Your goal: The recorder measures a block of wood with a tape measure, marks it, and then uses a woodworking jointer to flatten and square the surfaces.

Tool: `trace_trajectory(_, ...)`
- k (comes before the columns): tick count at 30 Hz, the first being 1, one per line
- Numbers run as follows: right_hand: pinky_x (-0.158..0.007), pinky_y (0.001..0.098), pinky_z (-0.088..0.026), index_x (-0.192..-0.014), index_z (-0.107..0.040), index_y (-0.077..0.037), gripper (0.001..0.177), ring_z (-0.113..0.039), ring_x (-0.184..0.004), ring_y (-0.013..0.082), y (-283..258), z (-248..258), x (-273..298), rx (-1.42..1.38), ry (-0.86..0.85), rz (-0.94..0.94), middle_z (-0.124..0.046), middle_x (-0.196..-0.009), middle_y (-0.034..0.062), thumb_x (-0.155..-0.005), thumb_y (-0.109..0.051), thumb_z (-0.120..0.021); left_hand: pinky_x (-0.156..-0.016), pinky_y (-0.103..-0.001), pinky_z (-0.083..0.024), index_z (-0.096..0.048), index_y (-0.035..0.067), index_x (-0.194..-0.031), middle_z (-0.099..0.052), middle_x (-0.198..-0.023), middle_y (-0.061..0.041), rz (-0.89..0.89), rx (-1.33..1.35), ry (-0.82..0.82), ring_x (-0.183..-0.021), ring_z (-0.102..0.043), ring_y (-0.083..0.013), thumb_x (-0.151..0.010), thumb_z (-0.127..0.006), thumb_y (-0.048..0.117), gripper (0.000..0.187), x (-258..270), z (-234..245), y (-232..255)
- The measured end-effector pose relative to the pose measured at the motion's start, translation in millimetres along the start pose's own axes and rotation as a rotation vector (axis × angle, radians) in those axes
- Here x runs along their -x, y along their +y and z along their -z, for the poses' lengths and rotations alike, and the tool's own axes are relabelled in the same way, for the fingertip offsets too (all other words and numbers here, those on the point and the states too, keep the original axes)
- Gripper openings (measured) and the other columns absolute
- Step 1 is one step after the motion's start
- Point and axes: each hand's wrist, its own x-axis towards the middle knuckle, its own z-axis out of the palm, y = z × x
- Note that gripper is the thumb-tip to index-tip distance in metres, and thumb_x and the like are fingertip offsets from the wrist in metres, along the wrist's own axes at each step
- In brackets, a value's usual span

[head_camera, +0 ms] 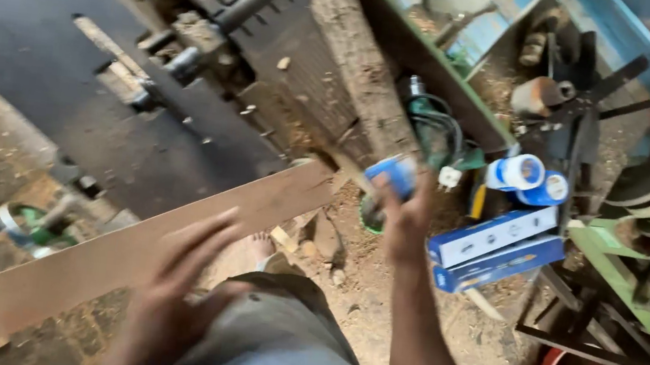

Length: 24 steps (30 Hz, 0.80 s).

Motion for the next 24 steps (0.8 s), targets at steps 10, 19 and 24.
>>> trace_trajectory(10, -0.109, 0.0521, -0.035, -0.124, -0.061, -0.001, 0.035, -0.052, -0.127, 0.0413, 28.3, 39.8, -72.1, 1.223, 0.293, 0.709, -0.056, -0.134, 0.0236, -0.098, -0.017, -0.077, -0.102, -0.054, -0.054, -0.07, 0.005, -0.123, -0.075, -0.124, -0.021, 1.363, 0.78, 0.14, -0.116, -0.071, -0.0373, -0.09, -0.063, 0.051, 0.057, 198.4, -59.8, -167.8)
trace_trajectory(19, -0.116, 0.0512, -0.035, -0.144, -0.047, 0.003, 0.082, -0.053, -0.131, 0.0381, 42.1, -134.8, 29.7, 0.851, -0.838, 1.128, -0.058, -0.138, 0.0243, -0.076, -0.033, -0.075, -0.117, -0.061, -0.051, -0.062, 0.015, -0.137, -0.067, -0.131, -0.007, 0.613, 1.295, 1.112, -0.13, -0.063, -0.0308, -0.082, -0.089, 0.053, 0.072, 125.4, -55.6, -178.2)
trace_trajectory(24, -0.115, 0.0483, -0.037, -0.149, -0.042, 0.004, 0.07, -0.054, -0.123, 0.0351, 56.3, -199.9, 28.7, 0.857, -1.064, 1.101, -0.058, -0.131, 0.0221, -0.086, -0.019, -0.062, -0.111, -0.062, -0.052, -0.062, 0.013, -0.136, -0.069, -0.132, -0.01, 0.613, 1.294, 1.365, -0.128, -0.064, -0.0341, -0.081, -0.083, 0.047, 0.068, 145.5, -41.5, -157.5)
